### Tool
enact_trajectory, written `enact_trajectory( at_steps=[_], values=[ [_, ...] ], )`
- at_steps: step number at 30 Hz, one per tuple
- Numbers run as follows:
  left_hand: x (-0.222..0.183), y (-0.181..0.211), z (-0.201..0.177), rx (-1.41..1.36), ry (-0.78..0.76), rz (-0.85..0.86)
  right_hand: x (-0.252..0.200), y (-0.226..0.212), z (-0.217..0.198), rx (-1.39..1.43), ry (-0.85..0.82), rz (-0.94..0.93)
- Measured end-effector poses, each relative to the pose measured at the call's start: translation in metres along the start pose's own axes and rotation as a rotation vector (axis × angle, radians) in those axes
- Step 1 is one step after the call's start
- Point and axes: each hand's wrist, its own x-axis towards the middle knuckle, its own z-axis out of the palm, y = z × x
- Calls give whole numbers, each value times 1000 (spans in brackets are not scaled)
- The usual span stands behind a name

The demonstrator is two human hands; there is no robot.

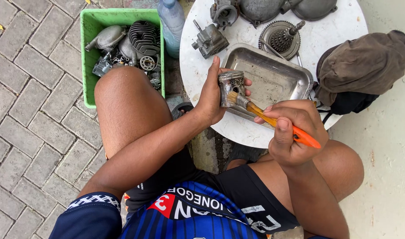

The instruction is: Cleaning a motorcycle piston using a brush and cleaning solution in a metal tray

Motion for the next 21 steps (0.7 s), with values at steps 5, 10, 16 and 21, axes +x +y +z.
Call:
enact_trajectory(
  at_steps=[5, 10, 16, 21],
  values=[
    [-25, 12, 16, -33, 84, -70, 7, -12, -2, -89, 35, 32],
    [-57, 49, 72, -28, 81, -225, 29, -55, -14, -139, 123, 229],
    [-66, 62, 93, 5, -26, -116, 21, -63, -17, -72, 324, 267],
    [-51, 54, 79, -44, -214, -43, -2, -45, -71, -185, -71, 72]
  ],
)
